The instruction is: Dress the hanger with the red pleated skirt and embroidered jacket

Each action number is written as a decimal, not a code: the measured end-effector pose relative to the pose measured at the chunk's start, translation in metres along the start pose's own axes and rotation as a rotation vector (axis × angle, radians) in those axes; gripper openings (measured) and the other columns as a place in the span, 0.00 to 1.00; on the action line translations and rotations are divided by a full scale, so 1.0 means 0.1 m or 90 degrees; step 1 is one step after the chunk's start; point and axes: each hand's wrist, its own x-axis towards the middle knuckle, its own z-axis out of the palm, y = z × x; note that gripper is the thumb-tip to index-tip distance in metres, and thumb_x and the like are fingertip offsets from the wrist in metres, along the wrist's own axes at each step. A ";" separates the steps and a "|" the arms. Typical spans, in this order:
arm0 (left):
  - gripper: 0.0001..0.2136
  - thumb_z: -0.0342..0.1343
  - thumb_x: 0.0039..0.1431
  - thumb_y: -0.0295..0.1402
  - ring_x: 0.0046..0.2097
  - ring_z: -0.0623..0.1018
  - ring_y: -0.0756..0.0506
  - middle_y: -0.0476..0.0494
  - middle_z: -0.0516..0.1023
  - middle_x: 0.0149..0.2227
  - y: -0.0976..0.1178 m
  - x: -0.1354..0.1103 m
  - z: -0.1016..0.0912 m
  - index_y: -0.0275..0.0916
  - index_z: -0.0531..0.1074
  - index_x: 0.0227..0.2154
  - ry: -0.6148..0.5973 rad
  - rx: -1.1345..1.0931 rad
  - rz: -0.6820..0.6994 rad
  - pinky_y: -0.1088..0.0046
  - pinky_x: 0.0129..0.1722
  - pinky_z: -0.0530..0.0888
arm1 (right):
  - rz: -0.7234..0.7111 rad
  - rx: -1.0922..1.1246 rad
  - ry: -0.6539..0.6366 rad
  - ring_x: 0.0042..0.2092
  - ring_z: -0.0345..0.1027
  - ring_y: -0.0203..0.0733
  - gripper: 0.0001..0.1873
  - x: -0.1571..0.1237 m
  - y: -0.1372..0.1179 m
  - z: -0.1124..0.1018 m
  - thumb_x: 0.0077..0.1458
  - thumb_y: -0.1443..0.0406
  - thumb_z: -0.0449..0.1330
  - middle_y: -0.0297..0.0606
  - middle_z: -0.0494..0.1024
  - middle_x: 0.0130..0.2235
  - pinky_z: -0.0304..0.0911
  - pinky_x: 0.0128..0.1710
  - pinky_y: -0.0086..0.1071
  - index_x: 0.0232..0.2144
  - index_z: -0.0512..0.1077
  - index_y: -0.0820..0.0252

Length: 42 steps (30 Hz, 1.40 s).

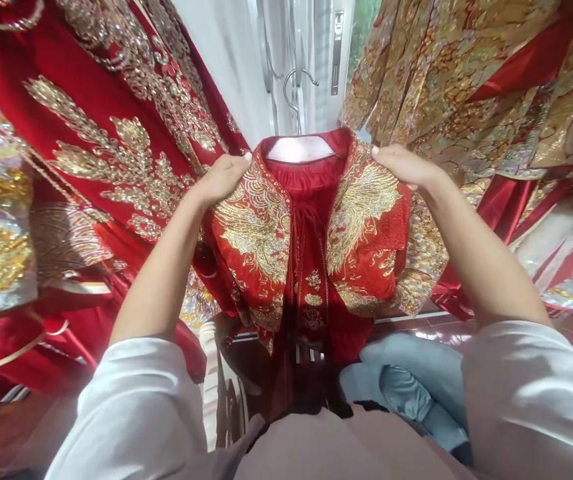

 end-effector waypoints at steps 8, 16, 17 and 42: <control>0.25 0.51 0.51 0.59 0.31 0.65 0.51 0.50 0.64 0.23 0.13 0.14 -0.11 0.39 0.68 0.25 -0.120 -0.022 0.092 0.70 0.35 0.68 | 0.001 0.016 0.028 0.39 0.70 0.45 0.22 0.04 -0.13 -0.03 0.54 0.48 0.55 0.41 0.77 0.32 0.65 0.42 0.43 0.31 0.74 0.60; 0.26 0.47 0.54 0.57 0.27 0.52 0.50 0.50 0.46 0.20 0.30 0.18 0.19 0.43 0.47 0.16 0.177 0.041 0.080 0.71 0.27 0.54 | -0.115 -0.030 0.067 0.27 0.55 0.33 0.23 0.11 -0.63 0.23 0.56 0.52 0.55 0.31 0.60 0.20 0.57 0.33 0.30 0.17 0.59 0.60; 0.27 0.46 0.54 0.58 0.27 0.51 0.50 0.50 0.46 0.20 0.33 0.19 0.19 0.43 0.46 0.16 0.193 0.047 0.075 0.72 0.27 0.53 | -0.124 -0.018 0.083 0.27 0.54 0.32 0.24 0.13 -0.66 0.23 0.57 0.53 0.55 0.31 0.59 0.20 0.56 0.32 0.30 0.16 0.57 0.60; 0.36 0.41 0.59 0.55 0.67 0.47 0.34 0.28 0.47 0.66 0.02 -1.09 1.00 0.34 0.52 0.62 0.419 0.249 -0.113 0.46 0.59 0.52 | 0.198 -0.420 0.476 0.64 0.45 0.63 0.32 -0.90 -0.34 1.20 0.59 0.56 0.44 0.52 0.52 0.63 0.49 0.52 0.63 0.65 0.51 0.54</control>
